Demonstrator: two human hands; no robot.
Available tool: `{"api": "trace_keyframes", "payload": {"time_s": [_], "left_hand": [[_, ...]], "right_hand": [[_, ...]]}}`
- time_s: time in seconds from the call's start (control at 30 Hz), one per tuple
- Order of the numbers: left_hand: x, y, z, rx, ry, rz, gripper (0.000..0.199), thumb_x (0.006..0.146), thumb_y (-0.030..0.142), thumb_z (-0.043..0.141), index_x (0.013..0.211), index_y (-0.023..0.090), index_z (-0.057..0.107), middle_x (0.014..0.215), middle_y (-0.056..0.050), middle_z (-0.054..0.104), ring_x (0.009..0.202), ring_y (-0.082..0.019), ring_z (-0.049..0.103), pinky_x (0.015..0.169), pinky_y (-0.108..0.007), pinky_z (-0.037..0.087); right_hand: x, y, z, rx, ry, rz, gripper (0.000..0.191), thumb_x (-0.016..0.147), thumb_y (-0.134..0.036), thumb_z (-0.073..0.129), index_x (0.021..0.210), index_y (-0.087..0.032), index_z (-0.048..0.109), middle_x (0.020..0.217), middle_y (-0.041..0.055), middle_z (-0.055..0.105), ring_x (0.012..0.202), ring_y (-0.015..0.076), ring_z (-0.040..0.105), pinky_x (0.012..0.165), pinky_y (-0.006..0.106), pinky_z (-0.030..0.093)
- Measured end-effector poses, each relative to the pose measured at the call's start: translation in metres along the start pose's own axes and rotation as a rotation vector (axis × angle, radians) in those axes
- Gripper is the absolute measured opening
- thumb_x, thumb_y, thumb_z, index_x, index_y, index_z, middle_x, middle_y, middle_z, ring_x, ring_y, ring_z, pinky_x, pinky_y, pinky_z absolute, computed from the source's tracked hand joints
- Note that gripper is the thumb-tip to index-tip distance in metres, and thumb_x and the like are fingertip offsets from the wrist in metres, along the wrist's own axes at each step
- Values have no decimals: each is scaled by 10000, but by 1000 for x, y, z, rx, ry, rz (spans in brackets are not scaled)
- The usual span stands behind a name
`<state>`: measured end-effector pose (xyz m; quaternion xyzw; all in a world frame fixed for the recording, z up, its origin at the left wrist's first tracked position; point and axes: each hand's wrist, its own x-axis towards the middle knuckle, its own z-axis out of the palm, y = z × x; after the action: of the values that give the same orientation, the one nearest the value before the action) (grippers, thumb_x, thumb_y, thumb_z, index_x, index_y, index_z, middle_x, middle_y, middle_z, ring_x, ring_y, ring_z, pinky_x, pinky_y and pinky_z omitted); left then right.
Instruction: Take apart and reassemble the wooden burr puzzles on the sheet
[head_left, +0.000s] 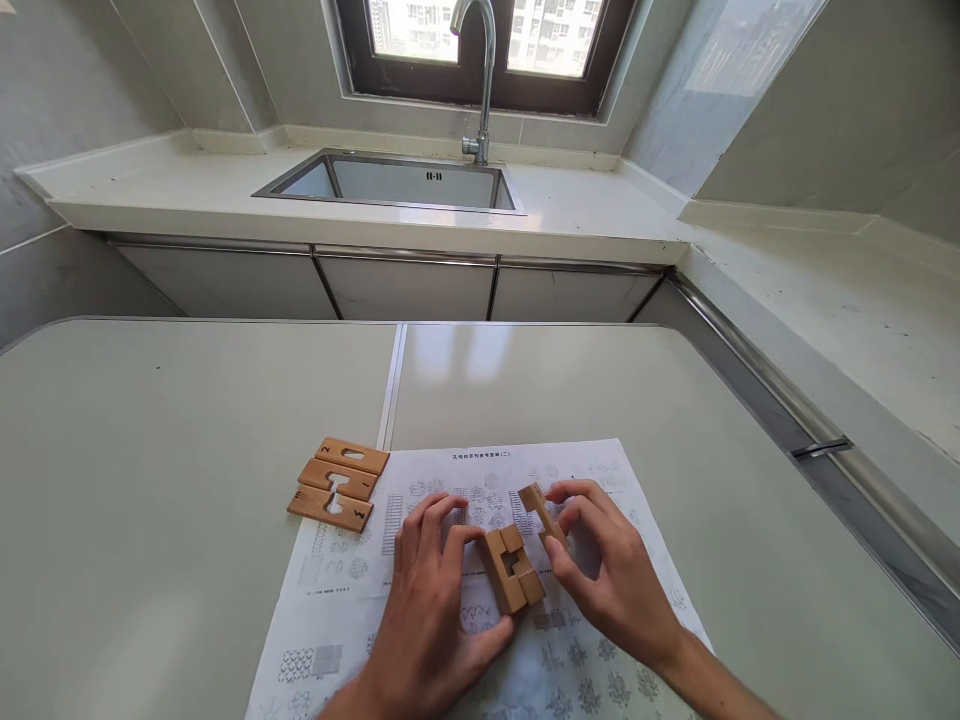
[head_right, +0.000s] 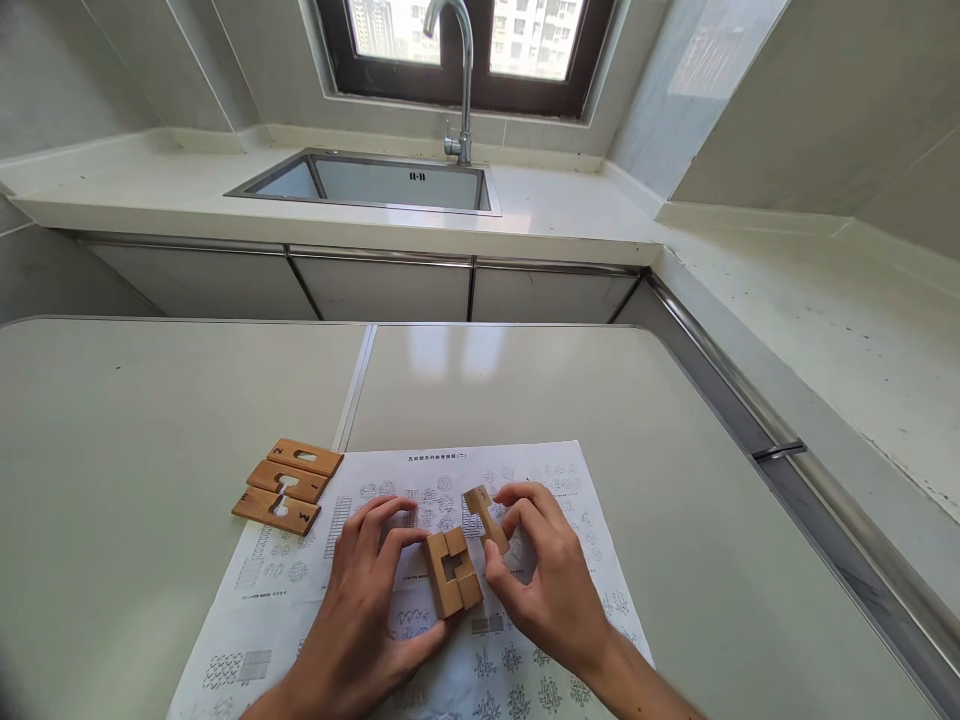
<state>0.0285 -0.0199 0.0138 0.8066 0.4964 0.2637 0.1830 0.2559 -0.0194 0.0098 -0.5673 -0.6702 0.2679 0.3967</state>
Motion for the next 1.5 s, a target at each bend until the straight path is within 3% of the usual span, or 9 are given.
{"api": "trace_keyframes", "payload": {"time_s": [0.3,0.6,0.73,0.9,1.5], "left_hand": [[0,-1,2,10,-17,15,580,742,189,823,1243,244,535,1447,-149,502,1441,-423,408,1126,-615,488],[-3,-2,2,-15,-19,28,641,784,271,888,1331,249,555,1462,-151,518,1420,-413,438,1129,-610,506],[-1,0,1,-36,-21,43,641,790,306,902,1333,248,566,1441,-146,546,1392,-406,472,1105,-596,534],[1,2,0,-64,-4,38,567,799,212,842,1303,253,586,1416,-130,577,1384,-396,497,1101,-573,545],[1,-1,1,-30,8,22,583,844,205,797,1366,246,542,1433,-137,569,1401,-394,489,1122,-577,521]], "right_hand": [[0,9,1,-193,-35,-111,198,851,-180,625,825,-253,443,1180,120,603,1059,318,629,794,452,575],[-2,4,0,-217,-122,-184,210,812,-154,671,843,-248,486,1248,137,593,1035,324,619,823,494,589],[-3,2,1,-207,-146,-210,214,821,-143,680,869,-248,500,1275,146,578,1121,346,600,874,520,596],[-4,1,2,-213,-177,-235,207,865,-141,675,891,-249,500,1290,147,559,1204,361,575,910,539,597],[-3,1,1,-289,-275,-259,78,1040,-184,534,985,-240,526,1343,143,532,1240,343,542,981,578,574]]}}
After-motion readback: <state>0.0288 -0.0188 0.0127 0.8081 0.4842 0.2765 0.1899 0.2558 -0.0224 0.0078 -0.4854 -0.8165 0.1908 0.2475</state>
